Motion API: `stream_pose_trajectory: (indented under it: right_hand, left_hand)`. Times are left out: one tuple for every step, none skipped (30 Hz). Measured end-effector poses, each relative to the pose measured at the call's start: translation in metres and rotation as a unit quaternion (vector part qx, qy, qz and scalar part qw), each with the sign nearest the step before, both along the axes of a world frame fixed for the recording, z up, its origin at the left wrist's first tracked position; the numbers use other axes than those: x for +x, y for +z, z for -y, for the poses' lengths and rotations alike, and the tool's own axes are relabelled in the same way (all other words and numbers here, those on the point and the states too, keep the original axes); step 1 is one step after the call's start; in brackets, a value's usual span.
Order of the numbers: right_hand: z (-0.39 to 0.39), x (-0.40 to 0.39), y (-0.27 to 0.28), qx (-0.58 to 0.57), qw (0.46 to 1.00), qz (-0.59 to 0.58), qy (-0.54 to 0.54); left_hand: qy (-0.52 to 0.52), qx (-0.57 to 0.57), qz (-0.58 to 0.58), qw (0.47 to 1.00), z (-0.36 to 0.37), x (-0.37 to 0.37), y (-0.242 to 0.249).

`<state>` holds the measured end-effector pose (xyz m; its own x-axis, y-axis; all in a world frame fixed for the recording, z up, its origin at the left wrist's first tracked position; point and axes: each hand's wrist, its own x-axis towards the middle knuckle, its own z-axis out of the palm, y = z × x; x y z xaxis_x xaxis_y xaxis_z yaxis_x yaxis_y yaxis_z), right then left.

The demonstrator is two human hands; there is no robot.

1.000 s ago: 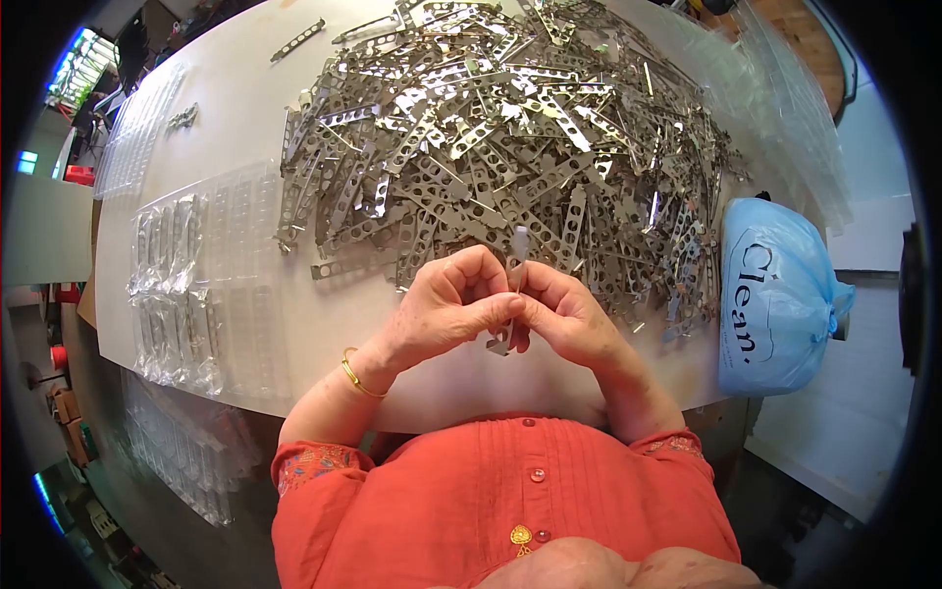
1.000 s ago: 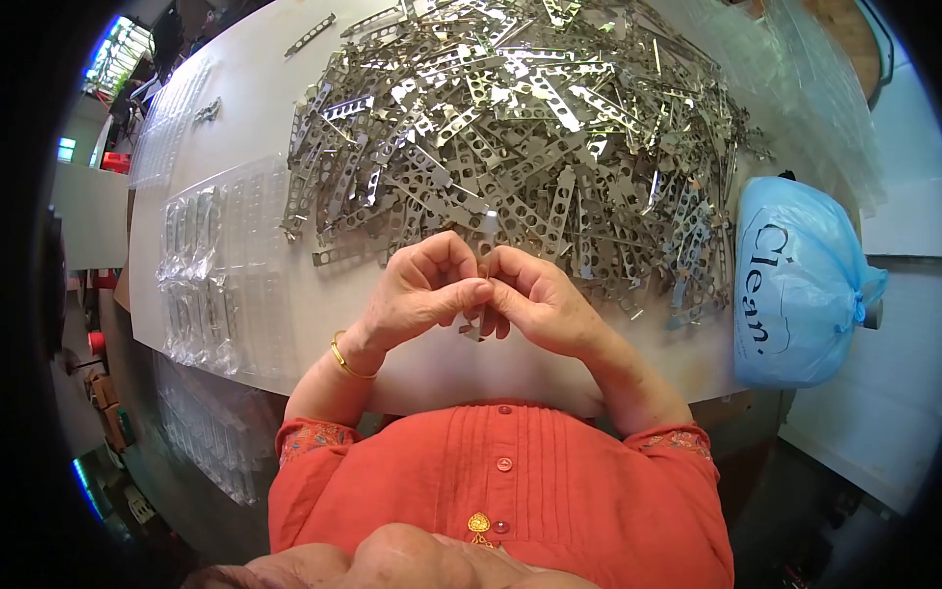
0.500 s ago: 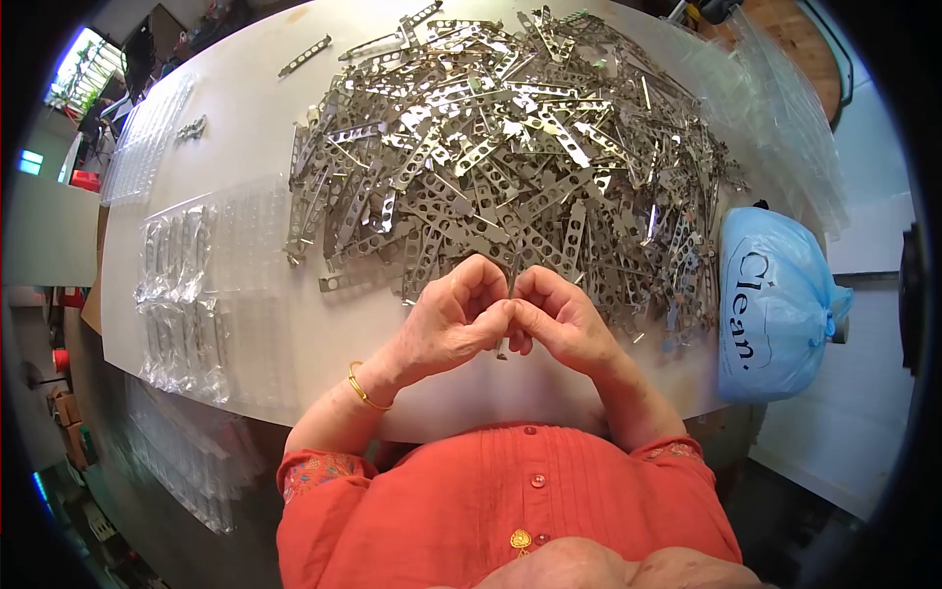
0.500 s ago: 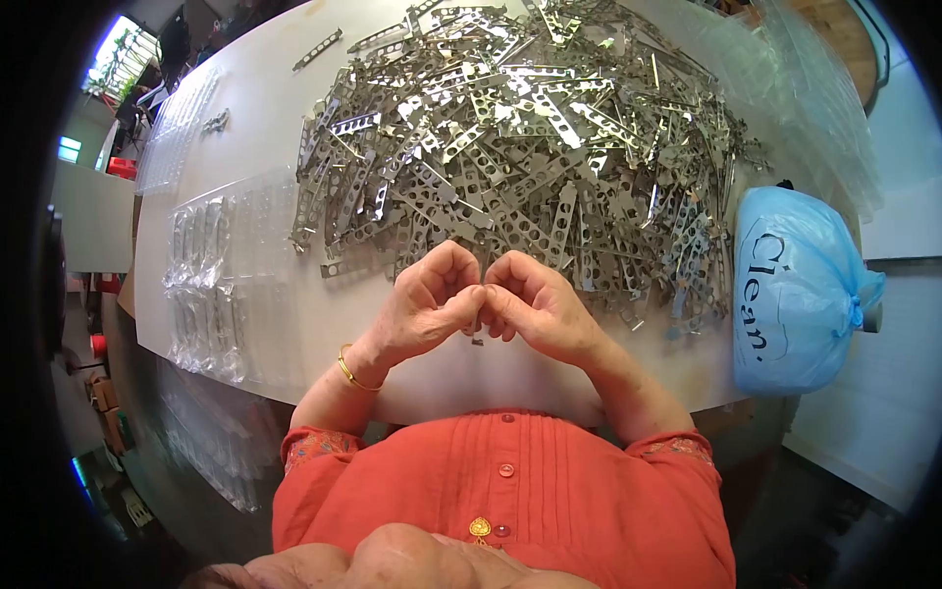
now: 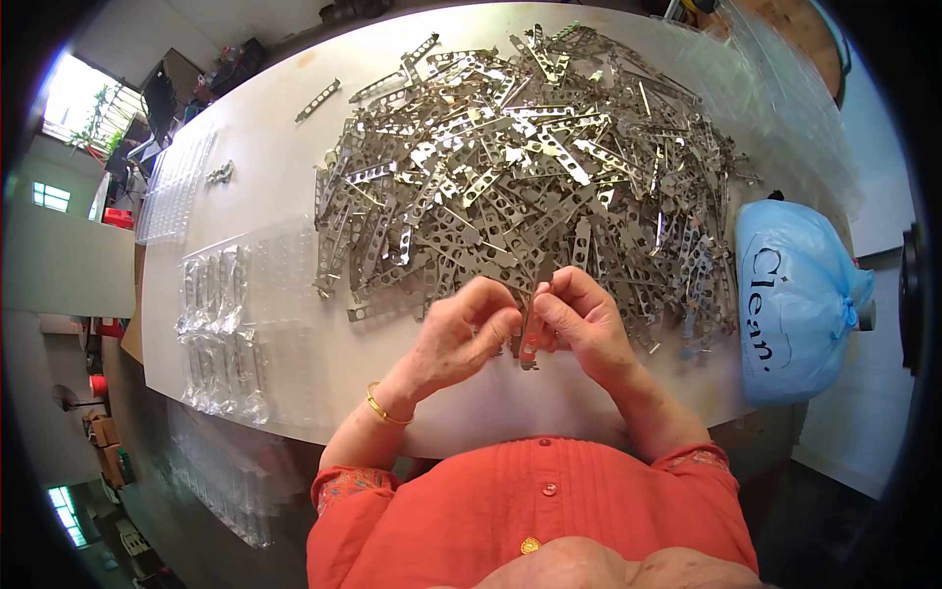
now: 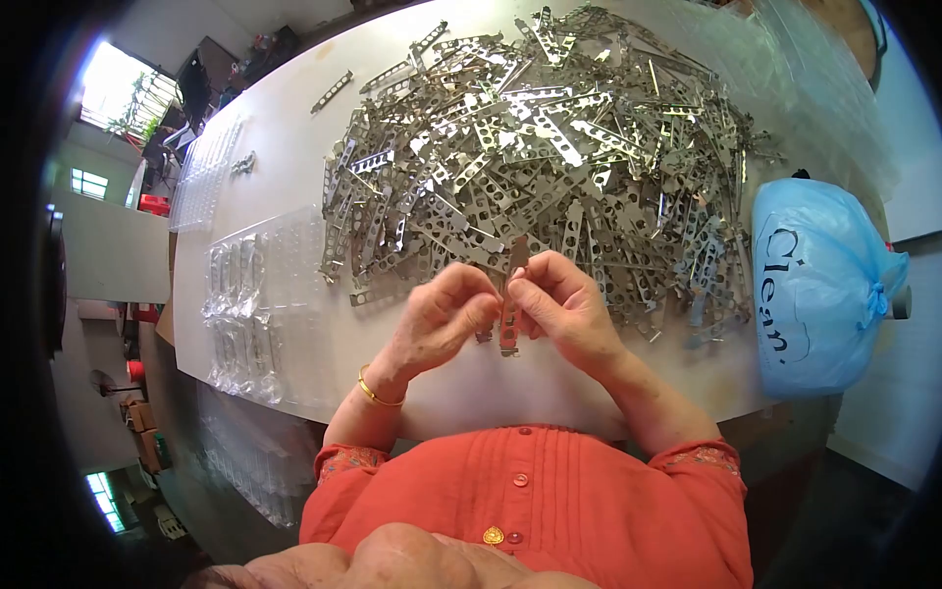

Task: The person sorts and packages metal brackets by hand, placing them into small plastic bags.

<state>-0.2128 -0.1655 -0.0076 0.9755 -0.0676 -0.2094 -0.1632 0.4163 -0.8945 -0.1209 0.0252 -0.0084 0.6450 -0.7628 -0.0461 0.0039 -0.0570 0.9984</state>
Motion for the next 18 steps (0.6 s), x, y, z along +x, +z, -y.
stream_pose_trajectory:
  right_hand:
    - [0.001,0.0,-0.001,0.004,1.0,0.003,-0.001]
    - [0.001,0.001,-0.002,0.005,1.0,0.008,-0.025]
    - [0.001,0.002,-0.003,0.007,0.999,0.014,-0.049]
    - [0.003,0.002,-0.002,0.014,0.999,0.02,-0.038]
    - [0.003,0.001,-0.001,0.018,0.999,0.024,-0.04]
    - [0.003,0.0,0.001,0.024,0.999,0.014,-0.032]
    - [0.004,0.0,0.002,0.028,0.999,0.006,-0.024]
    - [0.004,0.0,0.002,0.03,0.999,0.011,-0.027]
    - [0.004,-0.001,0.0,0.023,1.0,0.009,-0.016]
    - [0.003,-0.002,-0.001,0.014,1.0,0.008,-0.005]
    - [0.003,-0.002,-0.001,0.014,1.0,0.012,-0.008]
    - [0.003,-0.002,-0.001,0.013,1.0,0.012,-0.003]
    - [0.003,-0.002,0.0,0.012,1.0,0.011,0.003]
    - [0.003,-0.003,0.0,0.012,1.0,0.013,0.002]
    - [0.003,-0.003,0.001,0.014,1.0,0.015,0.003]
    - [0.003,-0.003,0.002,0.016,1.0,0.017,0.005]
    - [0.003,-0.003,0.002,0.016,1.0,0.018,0.004]
    - [0.003,-0.003,0.003,0.013,1.0,0.018,0.007]
  left_hand:
    - [0.047,0.052,0.135,0.988,-0.001,0.005,0.003]
    - [0.11,0.093,0.233,0.962,-0.002,0.01,0.008]
    - [0.167,0.118,0.329,0.922,-0.002,0.017,0.013]
    - [0.184,0.16,0.402,0.883,-0.008,0.027,0.012]
    - [0.2,0.2,0.471,0.835,-0.013,0.039,0.01]
    - [0.197,0.202,0.475,0.833,-0.015,0.047,0.01]
    - [0.216,0.228,0.523,0.793,-0.015,0.055,0.01]
    - [0.234,0.251,0.568,0.748,-0.015,0.062,0.009]
    - [0.232,0.249,0.573,0.746,-0.015,0.067,0.008]
    - [0.223,0.266,0.575,0.741,-0.016,0.072,0.005]
    - [0.216,0.282,0.576,0.736,-0.017,0.077,0.002]
    - [0.197,0.289,0.563,0.749,-0.018,0.079,0.0]
    - [0.197,0.288,0.564,0.748,-0.018,0.082,-0.004]
    - [0.192,0.292,0.575,0.74,-0.018,0.085,-0.01]
    - [0.188,0.297,0.584,0.732,-0.018,0.086,-0.01]
    - [0.188,0.296,0.586,0.731,-0.018,0.087,-0.01]
    - [0.183,0.287,0.601,0.723,-0.019,0.087,-0.009]
    - [0.179,0.278,0.616,0.715,-0.018,0.085,-0.006]
